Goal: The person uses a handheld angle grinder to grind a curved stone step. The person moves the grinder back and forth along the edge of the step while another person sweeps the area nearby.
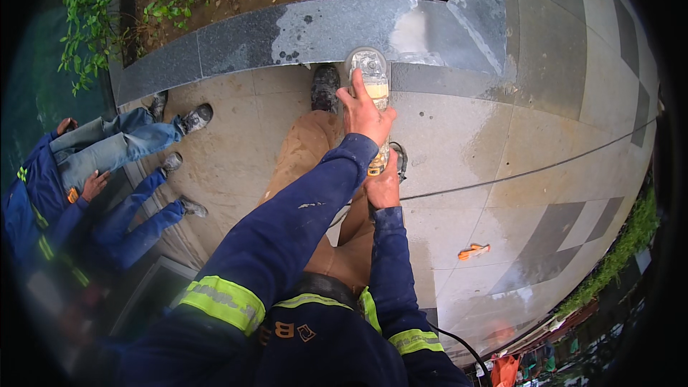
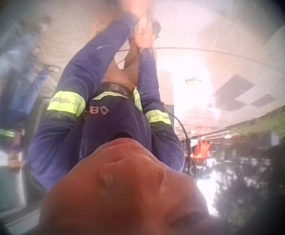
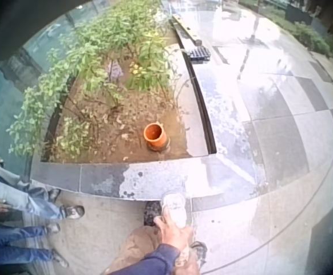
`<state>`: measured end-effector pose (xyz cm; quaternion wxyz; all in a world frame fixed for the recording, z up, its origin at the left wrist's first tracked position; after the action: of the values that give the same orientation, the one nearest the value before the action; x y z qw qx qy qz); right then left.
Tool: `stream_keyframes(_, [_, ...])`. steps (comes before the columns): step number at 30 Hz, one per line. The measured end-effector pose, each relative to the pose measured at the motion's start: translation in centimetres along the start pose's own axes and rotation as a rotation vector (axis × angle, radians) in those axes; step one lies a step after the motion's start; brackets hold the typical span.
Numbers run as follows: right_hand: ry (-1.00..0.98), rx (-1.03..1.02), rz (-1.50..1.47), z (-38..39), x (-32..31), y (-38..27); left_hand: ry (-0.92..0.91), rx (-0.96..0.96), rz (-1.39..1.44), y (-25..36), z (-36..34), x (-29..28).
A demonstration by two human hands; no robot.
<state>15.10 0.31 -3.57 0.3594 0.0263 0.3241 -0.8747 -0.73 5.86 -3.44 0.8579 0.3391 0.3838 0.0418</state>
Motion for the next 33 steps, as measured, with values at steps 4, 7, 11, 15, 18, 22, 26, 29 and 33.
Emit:
stream_keyframes(4, [0.073,-0.153,-0.025,0.0,0.3,2.4,-0.024,-0.033,-0.027,-0.3,1.2,0.3])
stream_keyframes(7, [0.049,-0.041,-0.047,0.5,-0.6,2.1,-0.036,-0.016,-0.02,0.3,1.3,1.1])
stream_keyframes(11, [0.06,-0.001,-0.034,-0.5,-1.0,0.5,-0.027,0.013,0.001,0.9,-0.2,1.4])
stream_keyframes(15, [-0.023,0.08,-0.057,-0.2,-0.2,-1.1,0.002,0.0,-0.006,0.3,-0.7,0.1])
stream_keyframes(18, [0.022,-0.082,0.003,-0.5,0.8,1.8,-0.003,-0.014,-0.016,-0.3,0.2,-0.2])
stream_keyframes(22, [0.04,-0.091,-0.008,0.2,0.6,4.2,-0.034,-0.035,-0.02,-0.5,1.4,0.4])
stream_keyframes(26, [0.034,0.001,-0.087,-0.1,-0.5,2.2,-0.068,-0.009,-0.024,0.8,0.7,1.5])
stream_keyframes(29, [0.066,-0.035,-0.071,-1.5,-0.7,1.3,-0.048,0.027,-0.022,2.1,-0.7,1.7])
stream_keyframes(33, [0.03,-0.016,-0.033,-2.0,-0.3,-0.8,-0.035,-0.002,-0.022,1.9,-2.2,0.5])
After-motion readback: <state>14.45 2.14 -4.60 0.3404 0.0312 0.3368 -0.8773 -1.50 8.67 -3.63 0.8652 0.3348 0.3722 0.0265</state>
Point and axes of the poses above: each hand's wrist, its own z-axis away from the middle knuckle, its own x-axis out of the palm, y = z × x, the point moved 8 cm from there along -z, towards the middle knuckle, and after that the axes turned 4 degrees about z, right-handed, at the moved point
